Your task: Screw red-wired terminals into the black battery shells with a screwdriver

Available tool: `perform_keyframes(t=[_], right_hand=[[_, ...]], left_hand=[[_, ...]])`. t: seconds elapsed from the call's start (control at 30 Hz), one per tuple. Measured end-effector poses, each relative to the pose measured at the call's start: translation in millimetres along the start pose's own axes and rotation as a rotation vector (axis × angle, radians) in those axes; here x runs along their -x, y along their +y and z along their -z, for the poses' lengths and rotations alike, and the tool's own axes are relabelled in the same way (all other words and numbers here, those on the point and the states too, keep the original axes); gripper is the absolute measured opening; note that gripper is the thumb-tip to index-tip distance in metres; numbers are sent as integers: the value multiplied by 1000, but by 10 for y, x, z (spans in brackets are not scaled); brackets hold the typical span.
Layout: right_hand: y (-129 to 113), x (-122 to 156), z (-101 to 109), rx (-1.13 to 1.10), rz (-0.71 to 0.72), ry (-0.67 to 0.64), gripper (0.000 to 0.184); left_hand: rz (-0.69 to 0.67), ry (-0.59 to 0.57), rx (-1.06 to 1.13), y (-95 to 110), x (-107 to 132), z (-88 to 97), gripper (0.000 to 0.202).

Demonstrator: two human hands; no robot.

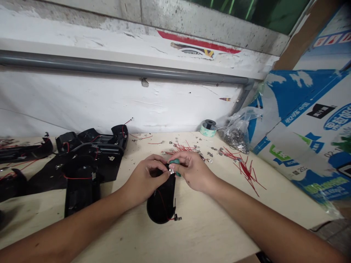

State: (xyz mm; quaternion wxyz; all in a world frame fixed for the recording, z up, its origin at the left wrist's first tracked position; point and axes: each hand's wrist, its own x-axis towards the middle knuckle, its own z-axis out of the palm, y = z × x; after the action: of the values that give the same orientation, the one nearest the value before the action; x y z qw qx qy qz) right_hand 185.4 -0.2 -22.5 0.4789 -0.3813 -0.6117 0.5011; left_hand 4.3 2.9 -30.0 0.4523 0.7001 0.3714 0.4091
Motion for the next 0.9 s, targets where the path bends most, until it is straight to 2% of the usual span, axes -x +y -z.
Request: perform_keyframes(t=[0.17, 0.4, 0.57, 0.7, 0.9], right_hand=[[-24, 26, -57, 42, 37, 54, 6], [33, 9, -58, 67, 67, 50, 3], [20, -27, 21, 2, 18, 7, 19], [-8, -41, 59, -30, -6, 40, 29], [-23, -31, 77, -28, -28, 6, 29]], left_hand=[[3, -6, -16, 53, 12, -11, 15], [-17, 24, 2, 11, 4, -12, 13], [-17, 64, 12, -35, -3, -12, 12], [-24, 69, 8, -42, -10, -11, 12], [-15, 61, 16, -25, -7, -6, 14]])
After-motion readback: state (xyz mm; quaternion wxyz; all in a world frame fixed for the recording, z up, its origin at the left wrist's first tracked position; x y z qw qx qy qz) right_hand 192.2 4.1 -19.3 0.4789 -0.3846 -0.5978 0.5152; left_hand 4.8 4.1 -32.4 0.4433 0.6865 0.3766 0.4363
